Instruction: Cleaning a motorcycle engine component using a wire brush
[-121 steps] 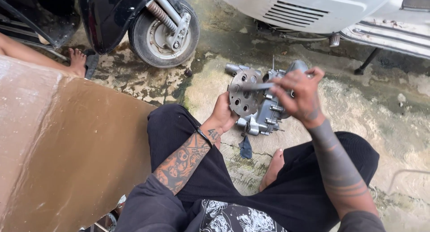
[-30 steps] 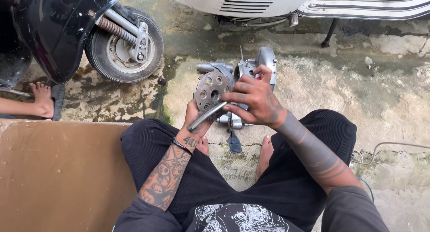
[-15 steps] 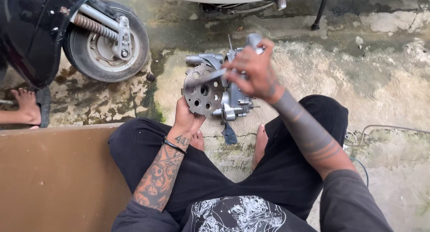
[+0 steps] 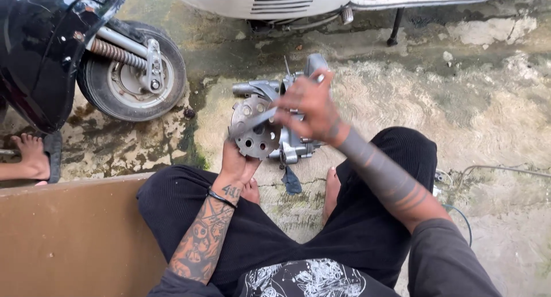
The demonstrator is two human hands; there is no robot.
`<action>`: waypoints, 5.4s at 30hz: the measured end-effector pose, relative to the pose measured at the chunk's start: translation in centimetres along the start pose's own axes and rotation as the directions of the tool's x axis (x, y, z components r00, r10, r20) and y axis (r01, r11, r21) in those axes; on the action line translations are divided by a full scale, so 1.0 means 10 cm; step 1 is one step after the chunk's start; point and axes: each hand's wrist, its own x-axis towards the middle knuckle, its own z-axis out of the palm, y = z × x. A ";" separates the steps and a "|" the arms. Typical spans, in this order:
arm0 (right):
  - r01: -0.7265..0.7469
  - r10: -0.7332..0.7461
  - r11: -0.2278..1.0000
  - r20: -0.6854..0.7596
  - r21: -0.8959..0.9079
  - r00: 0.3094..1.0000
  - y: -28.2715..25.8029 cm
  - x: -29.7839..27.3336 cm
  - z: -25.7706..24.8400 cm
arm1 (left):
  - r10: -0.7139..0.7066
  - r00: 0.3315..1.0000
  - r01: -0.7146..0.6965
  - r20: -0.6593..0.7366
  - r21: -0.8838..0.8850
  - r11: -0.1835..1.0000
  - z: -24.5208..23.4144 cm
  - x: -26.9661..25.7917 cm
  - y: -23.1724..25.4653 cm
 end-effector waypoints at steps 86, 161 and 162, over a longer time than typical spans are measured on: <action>-0.080 0.098 0.987 0.129 -0.136 0.987 0.07 -0.08 -0.12 | 0.190 0.978 -0.195 0.081 0.048 0.980 -0.03 0.36 -0.05; 0.146 -0.152 0.987 0.087 0.070 0.985 -0.22 0.00 0.00 | 0.155 0.938 -0.185 0.311 0.070 0.980 -0.12 0.14 -0.04; 0.156 -0.163 0.984 0.081 0.086 0.983 -0.13 -0.07 0.07 | 0.199 0.947 -0.228 0.252 0.093 0.969 -0.09 0.14 -0.06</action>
